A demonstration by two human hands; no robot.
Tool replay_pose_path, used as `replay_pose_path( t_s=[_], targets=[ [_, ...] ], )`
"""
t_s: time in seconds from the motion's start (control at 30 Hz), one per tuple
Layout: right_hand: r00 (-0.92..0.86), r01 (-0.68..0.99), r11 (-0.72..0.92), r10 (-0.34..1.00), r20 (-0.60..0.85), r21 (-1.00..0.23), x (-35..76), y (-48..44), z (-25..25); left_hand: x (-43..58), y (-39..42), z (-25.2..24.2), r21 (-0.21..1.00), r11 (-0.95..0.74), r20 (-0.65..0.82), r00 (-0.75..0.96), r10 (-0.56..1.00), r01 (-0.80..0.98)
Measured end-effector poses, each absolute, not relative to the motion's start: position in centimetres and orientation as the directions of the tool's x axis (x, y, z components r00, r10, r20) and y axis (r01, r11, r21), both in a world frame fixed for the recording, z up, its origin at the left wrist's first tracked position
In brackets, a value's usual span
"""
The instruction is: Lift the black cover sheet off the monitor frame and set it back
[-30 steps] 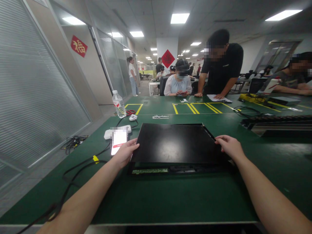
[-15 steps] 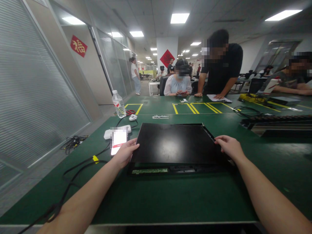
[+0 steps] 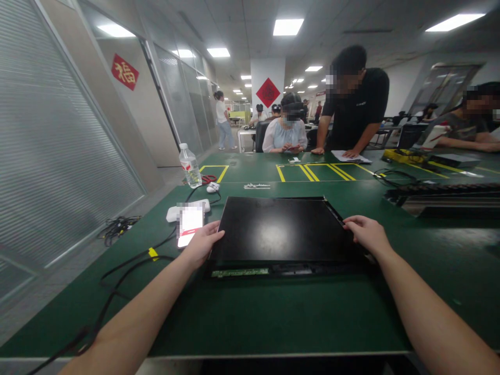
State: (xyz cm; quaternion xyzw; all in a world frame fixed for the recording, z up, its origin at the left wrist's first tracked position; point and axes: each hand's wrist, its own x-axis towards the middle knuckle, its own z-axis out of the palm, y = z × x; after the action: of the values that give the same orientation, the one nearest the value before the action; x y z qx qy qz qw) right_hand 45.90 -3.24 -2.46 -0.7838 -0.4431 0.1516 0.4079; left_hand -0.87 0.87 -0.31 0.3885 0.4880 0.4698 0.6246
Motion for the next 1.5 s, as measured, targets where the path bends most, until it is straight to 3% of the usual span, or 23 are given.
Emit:
replay_pose_path(
  t_s=[0.93, 1.5],
  targets=[
    [0.572, 0.567, -0.307, 0.814, 0.097, -0.765, 45.59, -3.21, -1.96, -0.99, 0.5, 0.13, 0.945, 0.166, -0.151, 0.076, 0.986, -0.281],
    [0.592, 0.522, -0.318, 0.803, 0.068, -0.792, 45.3, -3.42, -1.66, -0.83, 0.72, -0.1, 0.946, 0.199, -0.185, 0.08, 0.98, -0.256]
  ],
)
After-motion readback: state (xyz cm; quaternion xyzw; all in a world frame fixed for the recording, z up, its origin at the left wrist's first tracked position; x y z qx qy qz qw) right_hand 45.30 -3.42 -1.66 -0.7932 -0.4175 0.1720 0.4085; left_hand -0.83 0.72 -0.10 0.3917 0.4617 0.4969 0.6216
